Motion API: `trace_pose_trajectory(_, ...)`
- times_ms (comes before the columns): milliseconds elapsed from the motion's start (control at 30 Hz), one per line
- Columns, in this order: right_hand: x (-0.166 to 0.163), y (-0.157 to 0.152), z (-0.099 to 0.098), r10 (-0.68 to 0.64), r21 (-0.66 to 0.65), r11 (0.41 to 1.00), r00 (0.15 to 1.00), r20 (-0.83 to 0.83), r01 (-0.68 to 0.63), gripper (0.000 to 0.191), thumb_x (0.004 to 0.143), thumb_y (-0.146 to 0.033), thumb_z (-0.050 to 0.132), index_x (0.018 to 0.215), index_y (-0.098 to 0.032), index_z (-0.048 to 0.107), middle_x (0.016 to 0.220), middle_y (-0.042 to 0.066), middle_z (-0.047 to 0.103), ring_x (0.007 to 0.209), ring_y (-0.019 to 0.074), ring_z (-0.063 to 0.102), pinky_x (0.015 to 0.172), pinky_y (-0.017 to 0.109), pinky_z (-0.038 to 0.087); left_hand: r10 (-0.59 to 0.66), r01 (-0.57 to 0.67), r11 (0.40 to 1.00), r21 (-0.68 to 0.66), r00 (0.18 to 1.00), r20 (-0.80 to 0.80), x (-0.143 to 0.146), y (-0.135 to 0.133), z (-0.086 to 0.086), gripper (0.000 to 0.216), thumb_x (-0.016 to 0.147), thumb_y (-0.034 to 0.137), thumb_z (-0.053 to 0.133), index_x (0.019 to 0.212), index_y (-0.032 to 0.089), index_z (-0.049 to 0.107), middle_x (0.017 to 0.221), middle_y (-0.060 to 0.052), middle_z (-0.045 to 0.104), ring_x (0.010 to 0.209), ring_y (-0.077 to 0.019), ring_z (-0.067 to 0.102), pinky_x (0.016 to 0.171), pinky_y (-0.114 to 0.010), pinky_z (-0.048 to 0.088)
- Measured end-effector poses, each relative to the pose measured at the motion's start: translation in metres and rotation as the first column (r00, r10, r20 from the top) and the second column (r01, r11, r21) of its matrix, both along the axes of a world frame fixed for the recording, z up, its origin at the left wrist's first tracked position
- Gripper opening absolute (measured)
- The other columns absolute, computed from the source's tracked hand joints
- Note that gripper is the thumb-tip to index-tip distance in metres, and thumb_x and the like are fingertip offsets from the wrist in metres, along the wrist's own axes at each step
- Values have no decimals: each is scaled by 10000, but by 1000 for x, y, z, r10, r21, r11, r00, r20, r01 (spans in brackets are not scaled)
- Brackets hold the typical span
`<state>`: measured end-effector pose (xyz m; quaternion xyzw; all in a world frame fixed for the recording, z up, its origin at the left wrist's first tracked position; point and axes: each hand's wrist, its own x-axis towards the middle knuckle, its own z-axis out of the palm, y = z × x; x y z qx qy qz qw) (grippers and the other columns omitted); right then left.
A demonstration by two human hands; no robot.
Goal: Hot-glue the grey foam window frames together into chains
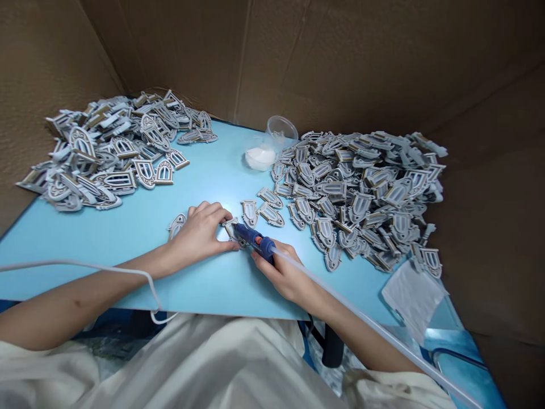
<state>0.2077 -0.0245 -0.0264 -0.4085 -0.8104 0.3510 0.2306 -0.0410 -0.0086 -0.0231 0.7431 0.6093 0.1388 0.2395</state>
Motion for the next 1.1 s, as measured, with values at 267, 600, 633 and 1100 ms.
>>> trace_pose_trajectory(267,-2,-2,3,-4,-28,1000,999,48,6,264,1050,-278,554,825,-253,416,735,-18,528,644,162,449,640,301,324,10,-10,1000,0,1000,13,0,1,-2,521,753,461,1004,1139,224,748,1127,-54,754,1176,-359,632,952,-456,414)
trace_pose_trajectory(600,-3,-2,8,-8,-60,998,995,96,14,290,1045,-293,545,803,-257,389,717,-18,513,638,165,448,641,305,308,25,-25,999,-23,999,28,1,1,-1,504,745,460,993,1127,234,754,1123,-62,747,1182,-370,627,961,-461,423)
trace_pose_trajectory(633,-3,-2,8,-9,-66,998,995,97,15,292,1046,-295,542,802,-257,386,717,-18,511,638,165,445,643,306,307,25,-24,999,-25,999,29,1,1,-1,504,746,459,993,1129,234,754,1127,-62,747,1182,-370,628,962,-462,424)
trace_pose_trajectory(1100,-4,-1,10,-17,-87,996,993,120,28,288,1033,-298,542,793,-261,389,701,-15,516,624,171,455,645,310,327,8,-8,1000,0,1000,10,0,1,-3,506,774,491,980,1139,229,748,1147,-68,750,1184,-367,624,953,-461,418)
